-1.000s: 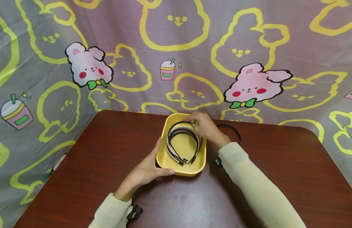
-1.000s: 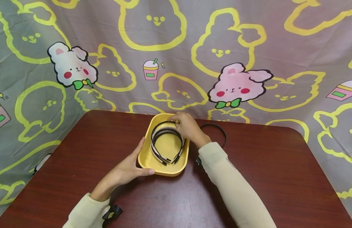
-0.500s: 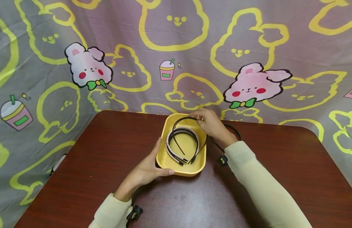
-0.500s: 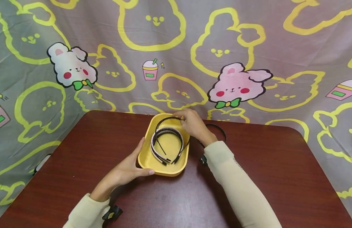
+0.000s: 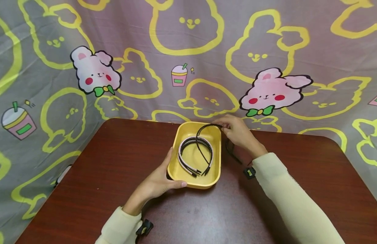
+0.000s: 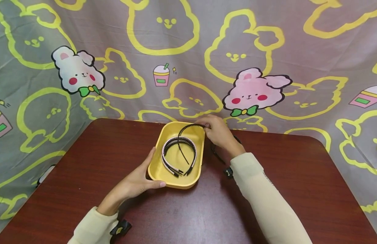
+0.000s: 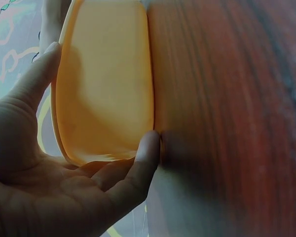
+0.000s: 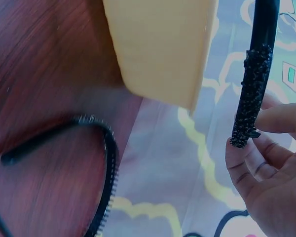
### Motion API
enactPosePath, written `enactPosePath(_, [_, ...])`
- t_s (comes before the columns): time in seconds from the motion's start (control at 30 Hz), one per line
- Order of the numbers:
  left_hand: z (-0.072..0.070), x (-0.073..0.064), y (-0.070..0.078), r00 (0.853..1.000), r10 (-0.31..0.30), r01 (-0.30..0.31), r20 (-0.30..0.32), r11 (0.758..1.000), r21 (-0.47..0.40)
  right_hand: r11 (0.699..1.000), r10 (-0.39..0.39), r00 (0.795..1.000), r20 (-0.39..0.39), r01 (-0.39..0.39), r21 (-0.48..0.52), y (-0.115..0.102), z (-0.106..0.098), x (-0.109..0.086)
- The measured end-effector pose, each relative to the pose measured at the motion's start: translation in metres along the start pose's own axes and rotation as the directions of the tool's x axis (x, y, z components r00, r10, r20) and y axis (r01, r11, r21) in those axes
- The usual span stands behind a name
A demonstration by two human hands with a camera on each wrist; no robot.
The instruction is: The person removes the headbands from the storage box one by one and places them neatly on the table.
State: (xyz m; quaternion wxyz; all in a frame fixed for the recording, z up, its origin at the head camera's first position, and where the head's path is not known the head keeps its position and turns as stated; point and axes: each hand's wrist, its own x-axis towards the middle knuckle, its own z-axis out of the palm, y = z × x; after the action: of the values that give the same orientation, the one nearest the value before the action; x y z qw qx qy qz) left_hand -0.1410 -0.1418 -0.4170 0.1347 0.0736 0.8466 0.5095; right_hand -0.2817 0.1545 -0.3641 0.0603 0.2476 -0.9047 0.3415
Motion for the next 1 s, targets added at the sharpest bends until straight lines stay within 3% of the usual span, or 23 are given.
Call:
enactPosePath(0.47, [0.000, 0.001, -0.001, 1.000, -0.001, 0.001, 0.002, 1.000, 0.002, 0.996, 0.094, 0.996, 0.000, -0.094, -0.009, 0.023, -0.028, -0.019])
enactPosePath(1.0, [0.000, 0.001, -0.002, 1.000, 0.014, -0.014, 0.005, 1.000, -0.011, 0.993, 0.084, 0.995, -0.062, -0.089, -0.081, 0.054, -0.055, -0.044])
